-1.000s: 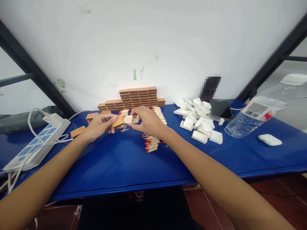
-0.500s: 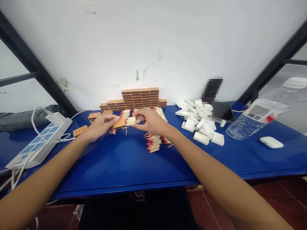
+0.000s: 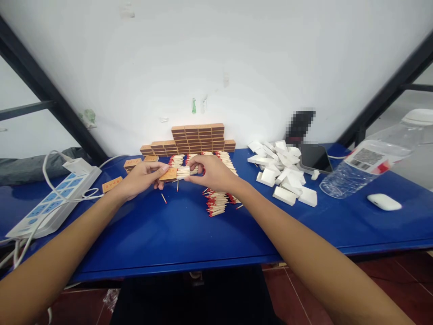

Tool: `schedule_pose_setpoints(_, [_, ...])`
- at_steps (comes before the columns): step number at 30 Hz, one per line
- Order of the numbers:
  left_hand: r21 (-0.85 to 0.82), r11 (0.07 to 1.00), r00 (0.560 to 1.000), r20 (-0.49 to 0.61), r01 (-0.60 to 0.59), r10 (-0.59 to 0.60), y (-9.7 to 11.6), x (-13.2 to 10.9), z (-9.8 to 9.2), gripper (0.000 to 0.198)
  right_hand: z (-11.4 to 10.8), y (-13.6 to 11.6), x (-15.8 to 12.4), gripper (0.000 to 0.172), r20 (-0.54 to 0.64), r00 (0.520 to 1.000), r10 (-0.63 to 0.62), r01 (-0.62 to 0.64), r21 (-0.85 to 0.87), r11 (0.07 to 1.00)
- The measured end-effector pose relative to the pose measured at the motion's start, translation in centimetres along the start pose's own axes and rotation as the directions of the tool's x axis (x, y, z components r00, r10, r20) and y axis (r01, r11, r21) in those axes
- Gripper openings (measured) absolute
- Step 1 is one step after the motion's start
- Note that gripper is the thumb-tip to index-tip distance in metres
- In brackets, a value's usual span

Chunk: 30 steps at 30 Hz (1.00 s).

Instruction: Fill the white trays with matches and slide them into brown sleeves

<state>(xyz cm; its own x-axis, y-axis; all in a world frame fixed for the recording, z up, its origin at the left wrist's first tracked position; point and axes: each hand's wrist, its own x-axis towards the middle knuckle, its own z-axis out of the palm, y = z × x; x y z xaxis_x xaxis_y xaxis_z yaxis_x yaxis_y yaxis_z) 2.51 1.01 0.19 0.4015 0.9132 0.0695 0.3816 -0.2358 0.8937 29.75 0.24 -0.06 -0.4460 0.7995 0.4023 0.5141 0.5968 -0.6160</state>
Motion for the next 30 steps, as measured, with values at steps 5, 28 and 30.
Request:
schedule_pose_setpoints(5, [0.23,0.952,0.978,-0.012,-0.201,0.209,0.1,0.0,-0.1,0.062,0.9,-0.2,0.0,0.033,-0.029,0.999,0.04,-0.037,0.095,0.995])
schedule_pose_setpoints(28, [0.476,0.849,0.95,-0.082,-0.228,0.301,-0.4,0.0,-3.7,0.044,4.7,-1.7,0.7,0.011,0.272,0.95,-0.151,0.189,-0.118,0.975])
schedule_pose_setpoints(30, [0.48,0.845,0.951,-0.065,-0.235,0.301,-0.3,0.0,-3.8,0.043,5.4,-2.2,0.7,0.013,0.281,0.931,-0.235,0.264,-0.07,0.962])
